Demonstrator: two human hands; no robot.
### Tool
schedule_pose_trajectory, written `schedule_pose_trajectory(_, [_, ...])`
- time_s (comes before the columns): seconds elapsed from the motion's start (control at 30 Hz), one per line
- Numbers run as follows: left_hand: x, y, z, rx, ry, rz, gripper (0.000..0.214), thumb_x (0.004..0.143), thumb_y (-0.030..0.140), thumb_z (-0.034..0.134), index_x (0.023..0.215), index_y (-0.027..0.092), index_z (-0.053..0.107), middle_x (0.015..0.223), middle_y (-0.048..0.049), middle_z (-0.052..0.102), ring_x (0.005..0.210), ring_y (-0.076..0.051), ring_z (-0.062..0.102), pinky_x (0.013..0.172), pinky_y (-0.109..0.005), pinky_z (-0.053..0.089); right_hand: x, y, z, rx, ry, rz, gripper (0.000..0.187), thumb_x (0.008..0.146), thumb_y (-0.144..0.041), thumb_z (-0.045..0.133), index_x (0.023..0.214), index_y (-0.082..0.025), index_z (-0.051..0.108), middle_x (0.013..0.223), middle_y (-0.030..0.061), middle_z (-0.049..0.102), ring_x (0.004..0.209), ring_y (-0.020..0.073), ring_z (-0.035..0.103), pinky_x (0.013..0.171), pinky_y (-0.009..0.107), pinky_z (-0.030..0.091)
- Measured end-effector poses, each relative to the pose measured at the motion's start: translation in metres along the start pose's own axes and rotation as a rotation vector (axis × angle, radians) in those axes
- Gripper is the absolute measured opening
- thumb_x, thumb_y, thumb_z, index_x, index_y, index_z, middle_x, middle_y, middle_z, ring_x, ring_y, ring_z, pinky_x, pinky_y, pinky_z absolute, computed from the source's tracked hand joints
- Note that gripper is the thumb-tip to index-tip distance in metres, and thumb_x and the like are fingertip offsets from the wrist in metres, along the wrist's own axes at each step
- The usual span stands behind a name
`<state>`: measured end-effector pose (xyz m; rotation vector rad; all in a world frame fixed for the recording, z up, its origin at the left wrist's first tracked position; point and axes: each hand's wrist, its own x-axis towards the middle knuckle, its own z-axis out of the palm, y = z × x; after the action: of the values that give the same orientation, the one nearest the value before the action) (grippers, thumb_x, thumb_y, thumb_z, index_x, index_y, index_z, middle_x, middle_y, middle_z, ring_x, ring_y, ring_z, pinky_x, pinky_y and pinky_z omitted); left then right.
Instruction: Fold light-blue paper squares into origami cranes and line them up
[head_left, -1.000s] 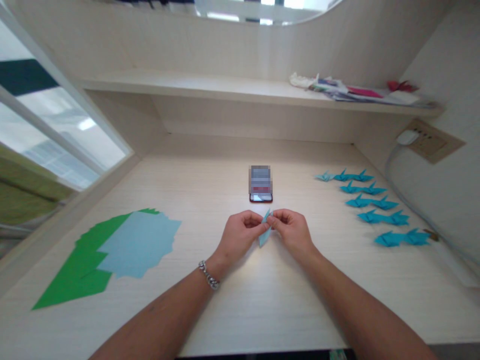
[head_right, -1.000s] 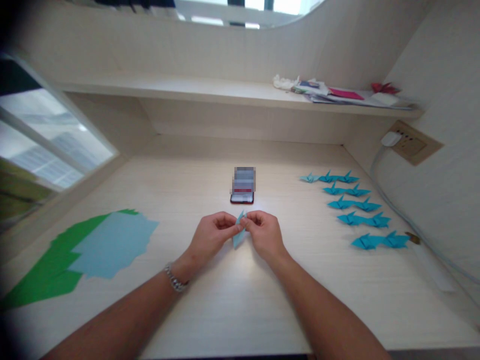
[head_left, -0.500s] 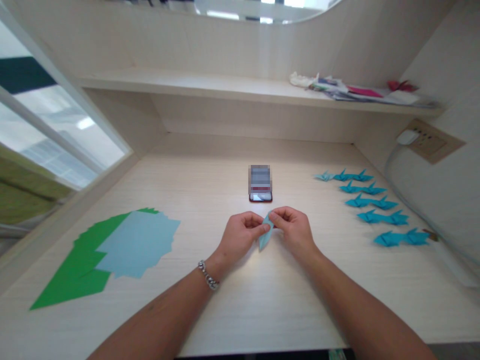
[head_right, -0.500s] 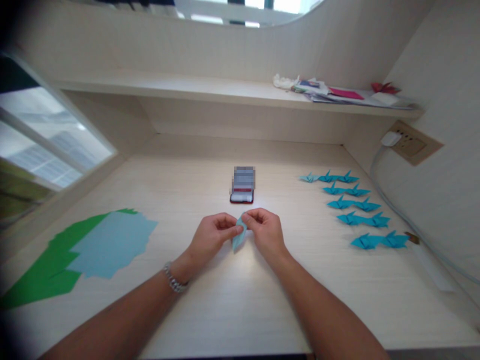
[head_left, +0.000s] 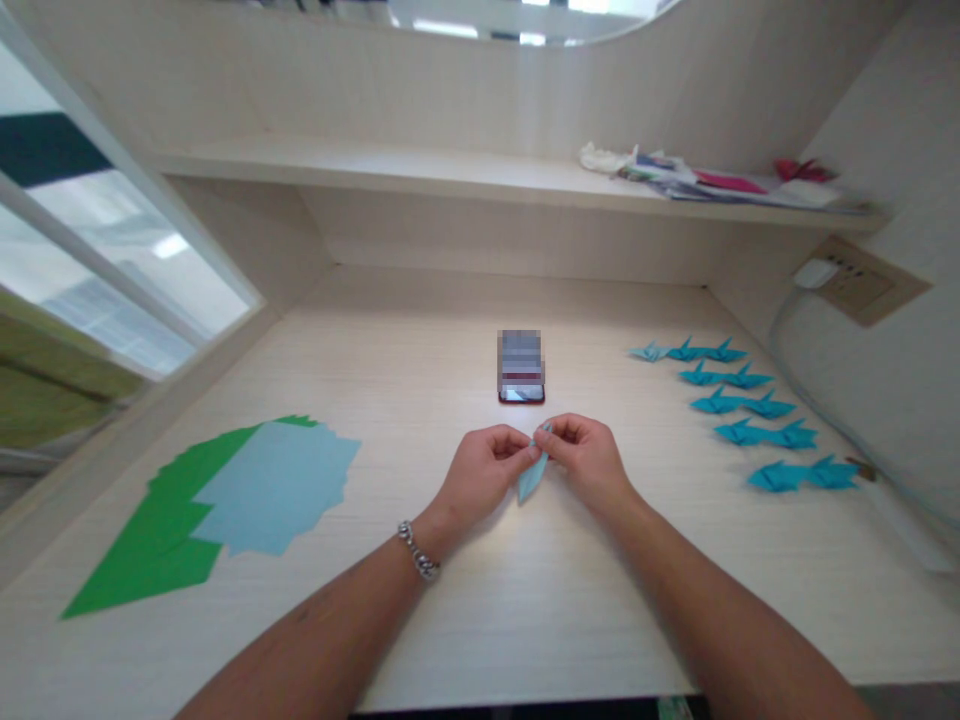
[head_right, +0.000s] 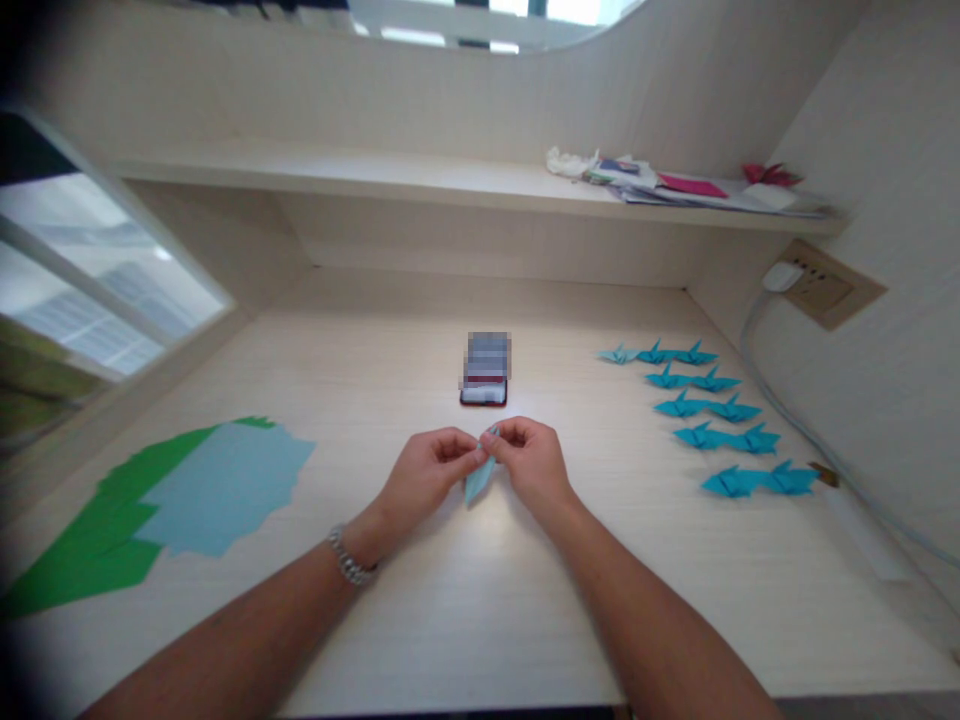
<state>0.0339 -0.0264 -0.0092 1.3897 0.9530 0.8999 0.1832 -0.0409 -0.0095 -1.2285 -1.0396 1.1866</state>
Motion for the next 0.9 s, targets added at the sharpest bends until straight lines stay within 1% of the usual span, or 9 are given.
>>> schedule_pose_trajectory(0.13, [0.000, -0.002, 0.000, -0.004, 0.003, -0.001, 0.021, 0.071, 0.034, 0.071, 0.071, 0.013, 0.068, 0.065, -0.0046, 0.067, 0.057, -0.013, 0.058, 0.053, -0.024, 0.046, 0.000, -0.001, -0.002, 0.014, -0.001, 0.026, 0.024, 0.062, -0.038, 0.075, 0.066, -0.016, 0.066, 0.060, 0.0002, 0.063, 0.055, 0.0121, 0.055, 0.057, 0.027, 0.046])
schedule_pose_trajectory(0.3, [0.000, 0.001, 0.001, -0.036, 0.023, -0.022, 0.020, 0.070, 0.032, 0.073, 0.073, 0.012, 0.068, 0.068, -0.0057, 0.068, 0.059, -0.013, 0.060, 0.057, -0.025, 0.047, -0.002, -0.002, -0.001, 0.007, -0.006, 0.012, 0.027, 0.070, -0.042, 0.070, 0.072, -0.016, 0.067, 0.066, 0.0017, 0.066, 0.059, 0.0132, 0.058, 0.061, 0.028, 0.049])
schedule_pose_trajectory(0.37, [0.001, 0.002, 0.000, -0.061, 0.062, -0.029, 0.020, 0.070, 0.032, 0.073, 0.073, 0.012, 0.068, 0.069, -0.0057, 0.069, 0.059, -0.013, 0.061, 0.058, -0.025, 0.048, -0.002, 0.000, 0.000, 0.027, -0.021, 0.043, 0.031, 0.072, -0.047, 0.067, 0.075, -0.016, 0.066, 0.069, 0.0026, 0.066, 0.060, 0.0139, 0.059, 0.060, 0.028, 0.049])
schedule_pose_trajectory(0.43, [0.002, 0.002, -0.001, -0.080, 0.128, -0.033, 0.021, 0.070, 0.032, 0.073, 0.073, 0.013, 0.068, 0.069, -0.0052, 0.069, 0.060, -0.013, 0.061, 0.058, -0.025, 0.049, -0.001, 0.002, 0.002, 0.028, -0.062, 0.081, 0.032, 0.070, -0.048, 0.068, 0.078, -0.017, 0.065, 0.071, 0.0032, 0.067, 0.062, 0.0147, 0.060, 0.059, 0.028, 0.049])
schedule_pose_trajectory(0.53, [0.003, 0.000, -0.003, -0.102, 0.189, -0.033, 0.020, 0.069, 0.032, 0.074, 0.074, 0.013, 0.067, 0.069, -0.0042, 0.068, 0.062, -0.013, 0.062, 0.060, -0.026, 0.051, 0.000, 0.006, 0.001, -0.020, -0.111, 0.080, 0.029, 0.065, -0.042, 0.074, 0.075, -0.016, 0.063, 0.068, 0.0017, 0.065, 0.060, 0.0140, 0.059, 0.059, 0.027, 0.048])
schedule_pose_trajectory(0.6, [0.004, -0.002, -0.004, -0.120, 0.175, -0.022, 0.020, 0.069, 0.031, 0.074, 0.074, 0.013, 0.067, 0.070, -0.0038, 0.068, 0.063, -0.013, 0.062, 0.062, -0.026, 0.051, 0.000, 0.007, -0.002, -0.079, -0.135, 0.054, 0.025, 0.067, -0.038, 0.073, 0.072, -0.016, 0.063, 0.065, 0.0005, 0.063, 0.059, 0.0129, 0.057, 0.059, 0.027, 0.046])
schedule_pose_trajectory(0.73, [0.003, -0.004, -0.005, -0.122, 0.084, 0.007, 0.021, 0.071, 0.029, 0.073, 0.084, 0.013, 0.069, 0.079, -0.0058, 0.070, 0.071, -0.015, 0.064, 0.068, -0.027, 0.051, 0.001, 0.008, -0.006, -0.248, -0.174, -0.019, 0.019, 0.074, -0.034, 0.067, 0.072, -0.016, 0.062, 0.065, 0.0001, 0.060, 0.059, 0.0120, 0.053, 0.058, 0.026, 0.043])
schedule_pose_trajectory(0.8, [0.003, -0.004, -0.006, -0.069, 0.091, 0.000, 0.021, 0.071, 0.030, 0.072, 0.082, 0.012, 0.070, 0.077, -0.0065, 0.070, 0.068, -0.015, 0.063, 0.066, -0.026, 0.051, 0.001, 0.010, -0.006, -0.250, -0.182, -0.041, 0.019, 0.075, -0.035, 0.066, 0.074, -0.017, 0.060, 0.068, 0.0002, 0.060, 0.062, 0.0123, 0.053, 0.059, 0.026, 0.043])
schedule_pose_trajectory(0.9, [0.004, -0.004, -0.007, -0.039, 0.107, -0.004, 0.020, 0.071, 0.030, 0.072, 0.078, 0.011, 0.069, 0.074, -0.0061, 0.069, 0.065, -0.014, 0.061, 0.062, -0.026, 0.049, -0.001, 0.012, -0.002, -0.169, -0.188, -0.043, 0.020, 0.077, -0.037, 0.064, 0.078, -0.018, 0.056, 0.072, -0.0004, 0.058, 0.064, 0.0126, 0.055, 0.061, 0.027, 0.045])
